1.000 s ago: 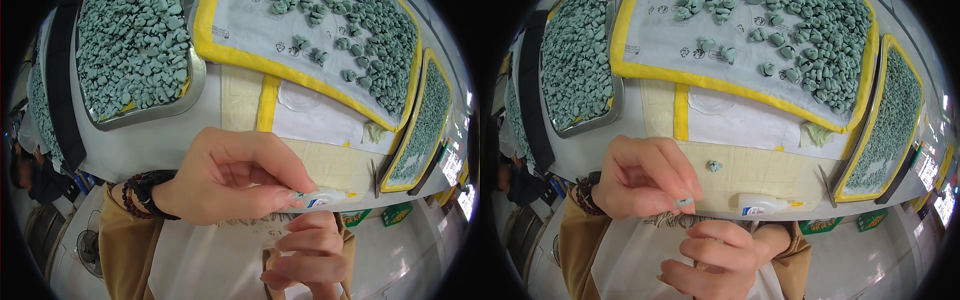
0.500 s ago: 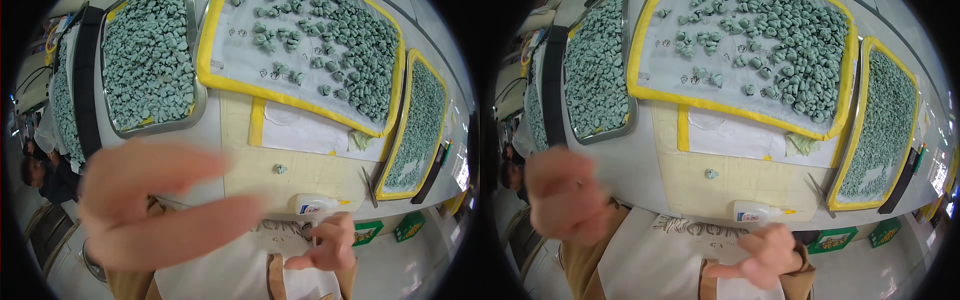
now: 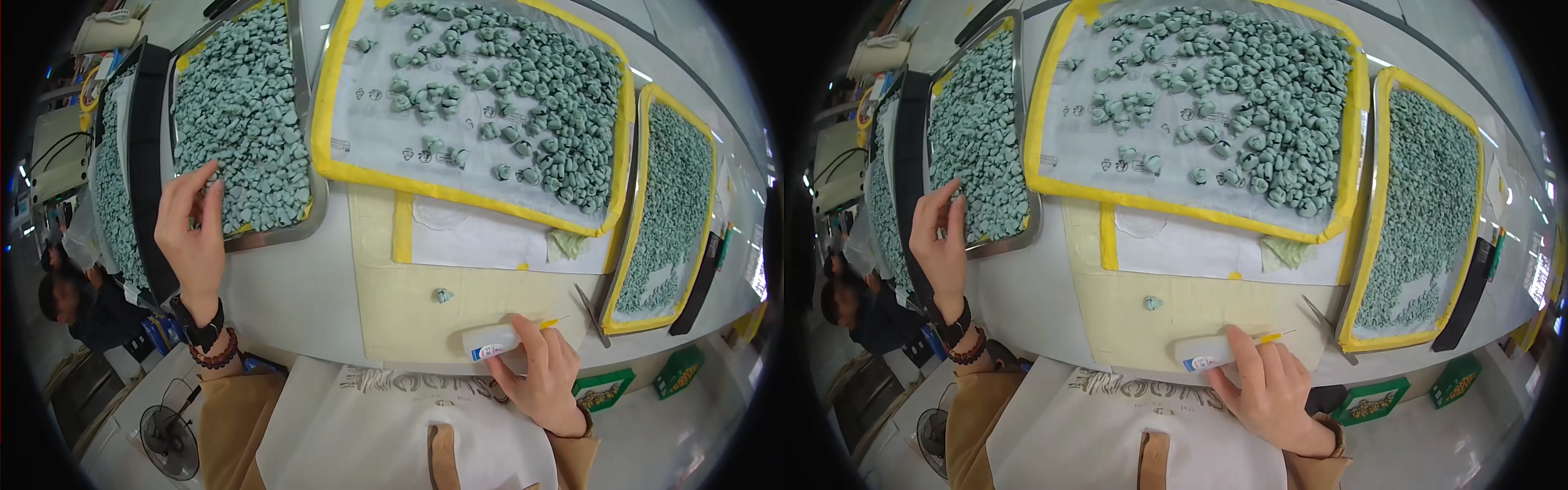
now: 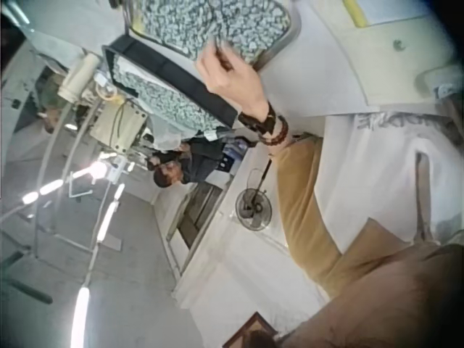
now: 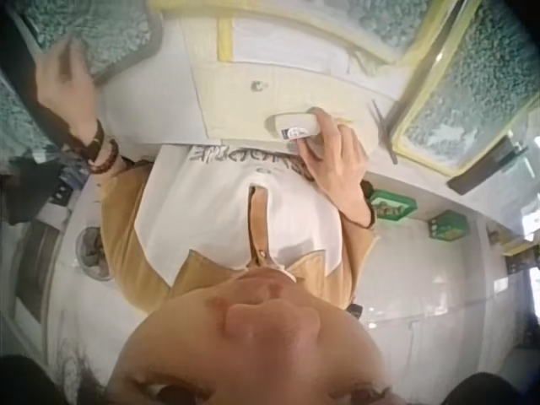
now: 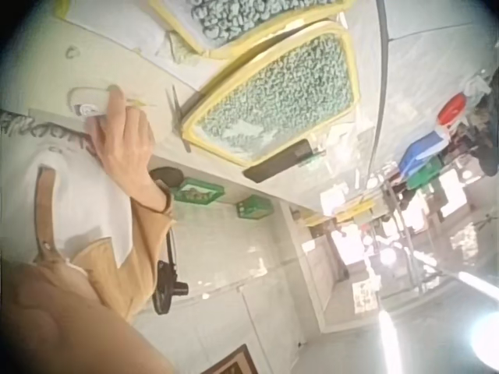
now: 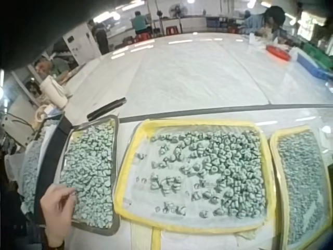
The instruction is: The person assembles small parts by picking up components from trays, applying glue with a needle-tipped dispenser bottle, and attaching the pieces together by hand.
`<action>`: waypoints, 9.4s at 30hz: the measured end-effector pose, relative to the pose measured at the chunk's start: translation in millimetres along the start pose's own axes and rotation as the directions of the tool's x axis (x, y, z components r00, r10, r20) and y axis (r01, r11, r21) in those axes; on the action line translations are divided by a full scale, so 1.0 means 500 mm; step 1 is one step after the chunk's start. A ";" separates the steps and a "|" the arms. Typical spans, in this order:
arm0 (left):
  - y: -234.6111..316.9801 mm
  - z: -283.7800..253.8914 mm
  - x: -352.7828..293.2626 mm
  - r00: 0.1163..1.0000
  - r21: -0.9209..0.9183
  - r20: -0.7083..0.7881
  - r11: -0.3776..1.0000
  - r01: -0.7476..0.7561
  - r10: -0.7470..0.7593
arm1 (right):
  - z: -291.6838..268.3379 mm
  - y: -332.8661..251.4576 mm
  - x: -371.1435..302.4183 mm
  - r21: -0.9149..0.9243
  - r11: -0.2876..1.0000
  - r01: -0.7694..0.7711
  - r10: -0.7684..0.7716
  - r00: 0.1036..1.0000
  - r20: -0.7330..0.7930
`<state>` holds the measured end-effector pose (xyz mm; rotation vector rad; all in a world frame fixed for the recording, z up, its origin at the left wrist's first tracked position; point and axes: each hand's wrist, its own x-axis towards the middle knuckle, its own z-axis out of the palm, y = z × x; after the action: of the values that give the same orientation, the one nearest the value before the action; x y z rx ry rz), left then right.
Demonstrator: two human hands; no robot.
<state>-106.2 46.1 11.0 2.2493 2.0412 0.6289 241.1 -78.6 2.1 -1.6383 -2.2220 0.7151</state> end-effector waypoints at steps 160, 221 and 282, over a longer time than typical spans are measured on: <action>0.255 -0.022 0.047 0.951 -0.995 -0.057 -0.097 -0.029 0.304 | -0.179 -0.163 0.246 0.605 0.648 0.462 -0.370 0.886 -0.280; 0.250 -0.043 0.039 0.956 -0.955 0.161 -0.204 0.213 0.244 | -0.110 0.024 0.110 -0.319 0.919 0.233 -0.305 0.932 -0.196; 0.248 -0.017 0.058 0.828 -0.864 0.367 -0.174 0.472 0.425 | -0.122 0.038 0.163 0.091 0.996 0.011 0.025 0.923 -0.385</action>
<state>9.9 55.5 63.5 0.9679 0.5010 0.8852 261.8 16.6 37.6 -1.5834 -1.8762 0.4392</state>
